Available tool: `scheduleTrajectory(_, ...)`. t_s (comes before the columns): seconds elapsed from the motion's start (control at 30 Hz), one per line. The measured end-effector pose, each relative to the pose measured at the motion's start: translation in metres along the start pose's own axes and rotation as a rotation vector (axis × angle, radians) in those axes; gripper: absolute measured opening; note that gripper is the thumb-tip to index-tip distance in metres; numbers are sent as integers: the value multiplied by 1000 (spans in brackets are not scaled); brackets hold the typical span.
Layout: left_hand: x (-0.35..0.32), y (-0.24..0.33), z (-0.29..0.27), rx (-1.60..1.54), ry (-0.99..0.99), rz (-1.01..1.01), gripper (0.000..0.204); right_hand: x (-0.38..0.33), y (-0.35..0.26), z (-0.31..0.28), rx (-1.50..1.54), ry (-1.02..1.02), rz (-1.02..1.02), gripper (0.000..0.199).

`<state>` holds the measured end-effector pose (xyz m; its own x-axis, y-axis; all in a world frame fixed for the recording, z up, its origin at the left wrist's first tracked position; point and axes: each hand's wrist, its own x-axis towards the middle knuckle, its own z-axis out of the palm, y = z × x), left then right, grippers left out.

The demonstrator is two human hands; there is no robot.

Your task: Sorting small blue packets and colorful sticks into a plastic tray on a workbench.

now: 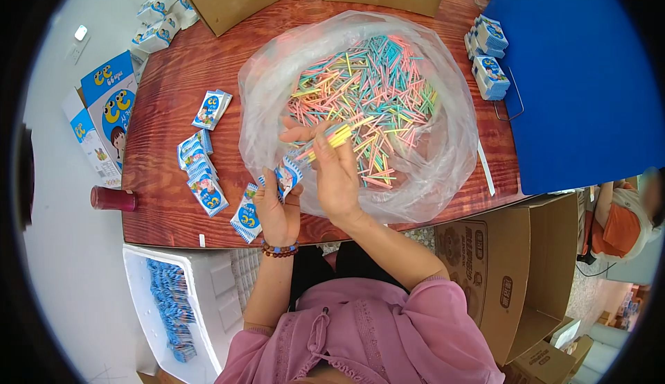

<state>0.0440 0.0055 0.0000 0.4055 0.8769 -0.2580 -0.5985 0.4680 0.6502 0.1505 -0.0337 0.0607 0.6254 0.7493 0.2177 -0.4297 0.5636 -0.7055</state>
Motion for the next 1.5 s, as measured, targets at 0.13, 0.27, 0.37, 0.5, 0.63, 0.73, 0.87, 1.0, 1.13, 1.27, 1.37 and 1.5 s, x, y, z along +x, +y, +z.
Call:
scheduleTrajectory(0.13,2,-2,2,-39,-11,53,19,-5,13,-1,-143,-74,-89,18)
scheduleTrajectory(0.27,3,-4,15,-73,-7,118,19,-3,21,-2,-418,-124,-131,18)
scheduleTrajectory(0.37,7,-4,20,-118,-5,125,19,-4,17,1,-461,-112,-180,25)
scheduleTrajectory(0.5,15,-11,18,-173,-50,104,20,5,8,-6,-401,-88,-115,37)
scheduleTrajectory(0.63,20,-13,17,-226,-127,24,26,12,5,-7,-523,-196,-91,51)
scheduleTrajectory(0.73,23,-12,17,-305,-197,-74,34,16,-10,-4,-580,-271,17,54)
scheduleTrajectory(0.87,21,-13,19,-342,-223,-124,47,28,-12,-11,-663,-363,68,57)
scheduleTrajectory(1.0,22,-10,16,-516,-233,-168,46,33,-9,-4,-385,-262,-108,57)
scheduleTrajectory(1.13,21,-5,4,-663,-285,-155,40,30,-26,3,-267,-218,-123,41)
scheduleTrajectory(1.27,19,6,5,-466,-246,-43,35,21,-15,-6,-591,-177,64,37)
scheduleTrajectory(1.37,21,8,0,-470,-172,9,34,20,-3,-7,-471,-100,239,38)
scheduleTrajectory(1.5,20,13,-9,-522,-158,-64,32,29,1,6,-293,-61,34,43)
